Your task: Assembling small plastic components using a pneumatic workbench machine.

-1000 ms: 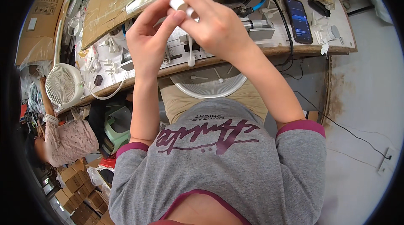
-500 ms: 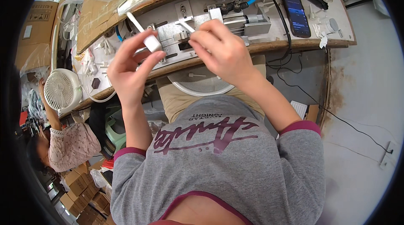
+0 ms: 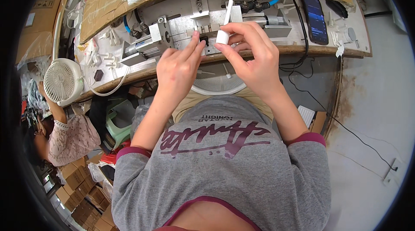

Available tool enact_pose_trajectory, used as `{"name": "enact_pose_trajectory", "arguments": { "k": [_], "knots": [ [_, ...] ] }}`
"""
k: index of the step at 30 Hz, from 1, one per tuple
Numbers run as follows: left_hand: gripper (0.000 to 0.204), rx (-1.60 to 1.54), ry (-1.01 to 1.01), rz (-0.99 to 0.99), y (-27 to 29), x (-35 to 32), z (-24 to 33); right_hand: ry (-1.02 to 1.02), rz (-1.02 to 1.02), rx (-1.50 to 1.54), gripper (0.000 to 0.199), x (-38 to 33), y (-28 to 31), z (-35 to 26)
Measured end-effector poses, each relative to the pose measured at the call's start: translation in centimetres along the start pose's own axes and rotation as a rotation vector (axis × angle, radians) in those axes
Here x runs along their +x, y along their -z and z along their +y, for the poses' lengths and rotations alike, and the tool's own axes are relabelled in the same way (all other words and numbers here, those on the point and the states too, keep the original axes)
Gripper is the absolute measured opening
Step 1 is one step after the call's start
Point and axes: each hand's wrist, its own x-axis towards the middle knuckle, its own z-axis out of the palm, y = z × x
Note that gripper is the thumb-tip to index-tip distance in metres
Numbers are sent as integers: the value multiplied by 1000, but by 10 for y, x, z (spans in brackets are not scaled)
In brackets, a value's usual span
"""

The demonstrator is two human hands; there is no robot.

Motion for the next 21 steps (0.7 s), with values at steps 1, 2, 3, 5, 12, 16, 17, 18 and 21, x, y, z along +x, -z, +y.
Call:
{"name": "enact_pose_trajectory", "arguments": {
  "k": [1,2,3,5,12,16,17,18,21],
  "knots": [
    [32,1,-12,-17,2,3,-1,27,4,-21,29,0,0,0],
    [31,1,-23,-34,3,6,-3,54,8,-42,29,0,0,0],
    [30,3,-37,-49,4,9,-4,56,5,-47,29,0,0,0],
    [30,13,-29,-75,4,9,-5,60,-2,-57,29,-1,-1,0],
    [31,-326,26,-63,29,26,-24,157,-110,-187,31,-5,-3,-4],
    [27,-378,52,237,62,81,-50,333,-170,-407,31,-10,-13,4],
    [25,-287,-2,338,62,99,-56,336,-201,-470,31,-13,-17,3],
    [22,-194,-58,441,62,118,-60,341,-231,-534,31,-15,-21,2],
    [14,-35,-289,520,50,165,-62,382,-298,-679,26,-17,-35,14]
  ]
}}
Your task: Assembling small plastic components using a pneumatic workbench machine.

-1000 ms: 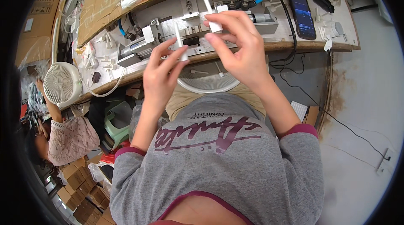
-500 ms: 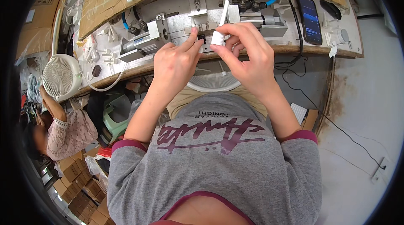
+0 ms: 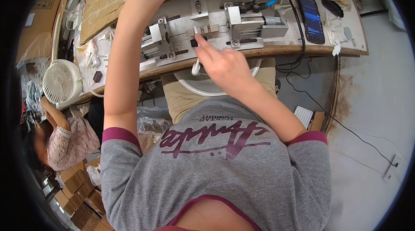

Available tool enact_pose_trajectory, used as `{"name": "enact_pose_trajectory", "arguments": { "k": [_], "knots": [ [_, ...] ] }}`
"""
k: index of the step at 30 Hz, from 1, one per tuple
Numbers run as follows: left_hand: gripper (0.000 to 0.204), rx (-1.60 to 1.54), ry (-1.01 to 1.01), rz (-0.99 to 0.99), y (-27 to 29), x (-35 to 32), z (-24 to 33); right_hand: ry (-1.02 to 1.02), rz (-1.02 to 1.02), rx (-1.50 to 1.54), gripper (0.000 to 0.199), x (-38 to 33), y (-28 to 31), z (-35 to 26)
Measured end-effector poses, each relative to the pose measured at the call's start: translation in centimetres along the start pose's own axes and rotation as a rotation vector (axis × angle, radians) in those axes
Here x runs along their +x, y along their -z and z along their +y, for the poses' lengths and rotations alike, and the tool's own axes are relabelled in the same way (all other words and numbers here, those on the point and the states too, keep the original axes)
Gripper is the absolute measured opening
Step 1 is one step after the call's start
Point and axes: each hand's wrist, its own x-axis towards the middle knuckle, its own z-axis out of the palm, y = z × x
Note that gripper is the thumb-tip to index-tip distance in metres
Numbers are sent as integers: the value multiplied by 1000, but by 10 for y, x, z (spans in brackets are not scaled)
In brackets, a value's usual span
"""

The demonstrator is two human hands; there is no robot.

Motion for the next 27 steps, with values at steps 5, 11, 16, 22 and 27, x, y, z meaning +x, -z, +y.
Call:
{"name": "enact_pose_trajectory", "arguments": {
  "k": [5,11,16,22,27],
  "knots": [
    [16,93,-121,-160,-55,6,-27,55,-6,-98,20,17,-8,1],
    [14,20,-155,-292,-53,14,-29,-3,-94,-128,18,20,-7,-3],
    [14,-256,208,-87,-33,10,-13,-35,-52,114,24,16,-1,6],
    [13,-747,874,146,33,-11,42,-481,591,338,8,-29,35,62],
    [15,-836,958,88,60,-50,52,-863,792,-136,45,-130,56,213]
  ]
}}
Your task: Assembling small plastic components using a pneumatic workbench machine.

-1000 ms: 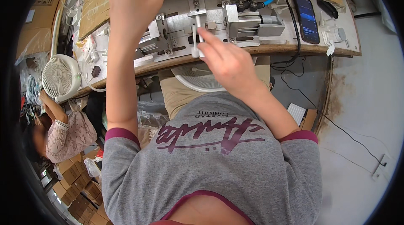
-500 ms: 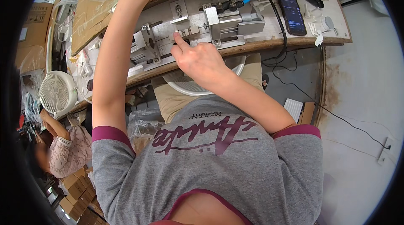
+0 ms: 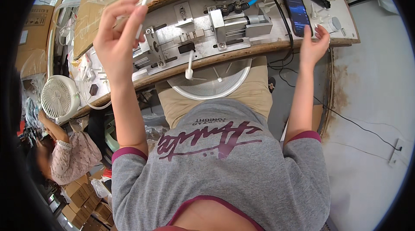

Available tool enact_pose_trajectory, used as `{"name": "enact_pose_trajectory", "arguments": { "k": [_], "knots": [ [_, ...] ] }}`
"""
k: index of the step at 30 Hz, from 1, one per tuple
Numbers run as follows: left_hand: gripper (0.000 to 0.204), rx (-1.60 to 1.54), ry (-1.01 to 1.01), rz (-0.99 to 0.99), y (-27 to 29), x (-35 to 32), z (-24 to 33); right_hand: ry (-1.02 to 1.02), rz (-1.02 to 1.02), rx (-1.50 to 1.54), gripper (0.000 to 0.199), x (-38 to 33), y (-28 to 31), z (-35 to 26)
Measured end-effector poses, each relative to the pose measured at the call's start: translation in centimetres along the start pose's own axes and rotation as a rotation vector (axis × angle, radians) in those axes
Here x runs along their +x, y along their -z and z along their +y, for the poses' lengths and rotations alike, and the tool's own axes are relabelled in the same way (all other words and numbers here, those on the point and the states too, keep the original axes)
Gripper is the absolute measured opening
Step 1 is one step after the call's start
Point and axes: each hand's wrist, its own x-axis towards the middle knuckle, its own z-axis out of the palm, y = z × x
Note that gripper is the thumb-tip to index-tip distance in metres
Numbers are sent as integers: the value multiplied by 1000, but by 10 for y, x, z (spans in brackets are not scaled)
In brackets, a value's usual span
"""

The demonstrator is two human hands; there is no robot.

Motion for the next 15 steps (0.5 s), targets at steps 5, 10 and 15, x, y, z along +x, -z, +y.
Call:
{"name": "enact_pose_trajectory", "arguments": {
  "k": [5,10,15],
  "knots": [
    [19,-18,-26,-128,15,-32,-13,-411,-216,114,70,18,-4,39],
    [32,-31,1,-225,17,-56,-19,-363,-237,127,68,17,-10,48],
    [35,38,15,-231,19,-75,-32,-391,-136,234,51,18,-10,50]
  ]
}}
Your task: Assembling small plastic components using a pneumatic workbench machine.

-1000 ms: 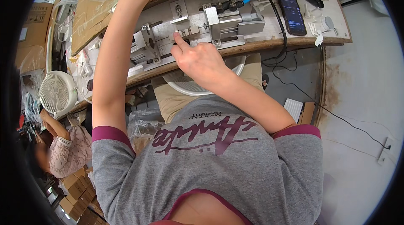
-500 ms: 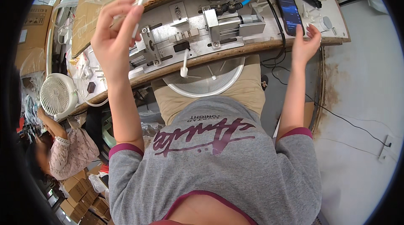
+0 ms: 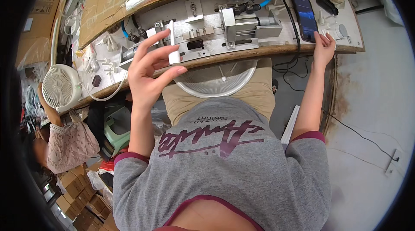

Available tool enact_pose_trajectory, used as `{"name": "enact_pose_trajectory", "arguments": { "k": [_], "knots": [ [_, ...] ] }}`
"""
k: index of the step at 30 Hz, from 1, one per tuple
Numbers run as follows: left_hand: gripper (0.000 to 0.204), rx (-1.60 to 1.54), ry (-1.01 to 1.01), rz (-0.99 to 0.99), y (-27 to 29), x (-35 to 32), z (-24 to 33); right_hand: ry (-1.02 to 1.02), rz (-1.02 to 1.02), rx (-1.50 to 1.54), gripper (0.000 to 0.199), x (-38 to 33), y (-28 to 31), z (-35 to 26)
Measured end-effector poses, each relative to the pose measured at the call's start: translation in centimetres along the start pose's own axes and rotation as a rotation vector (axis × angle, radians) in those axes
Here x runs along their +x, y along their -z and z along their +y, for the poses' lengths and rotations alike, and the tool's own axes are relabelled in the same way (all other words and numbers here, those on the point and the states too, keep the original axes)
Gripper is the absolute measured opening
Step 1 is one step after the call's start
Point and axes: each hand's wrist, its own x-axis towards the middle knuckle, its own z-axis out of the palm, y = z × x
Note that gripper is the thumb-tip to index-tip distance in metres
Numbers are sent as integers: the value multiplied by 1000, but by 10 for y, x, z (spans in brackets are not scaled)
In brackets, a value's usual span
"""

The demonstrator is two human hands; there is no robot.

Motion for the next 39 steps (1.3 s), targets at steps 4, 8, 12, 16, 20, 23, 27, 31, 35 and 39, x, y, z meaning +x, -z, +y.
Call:
{"name": "enact_pose_trajectory", "arguments": {
  "k": [4,8,12,16,20,23,27,31,35,39],
  "knots": [
    [36,149,28,-59,-4,-12,-11,226,205,26,42,-13,-10,-29],
    [32,560,-133,-50,-16,-19,-22,521,93,59,29,-52,-57,-141],
    [28,805,-262,-73,-31,-16,-35,739,-44,176,16,-77,-95,-197],
    [30,885,-282,-75,-38,-18,-44,878,-53,194,14,-96,-104,-182],
    [28,922,-292,-98,-36,-11,-43,529,103,269,21,-69,-68,-117],
    [27,922,-298,-135,-32,-4,-43,443,131,-13,26,-52,-28,-83],
    [28,954,-277,-125,-36,-6,-40,373,110,-83,26,-38,-5,-75],
    [27,968,-248,-142,-37,-4,-36,442,43,115,20,-45,-25,-110],
    [27,993,-227,-162,-38,-2,-33,723,-82,113,13,-69,-88,-190],
    [27,976,-202,-182,-35,-1,-32,951,-328,-7,22,-85,-153,-262]
  ]
}}
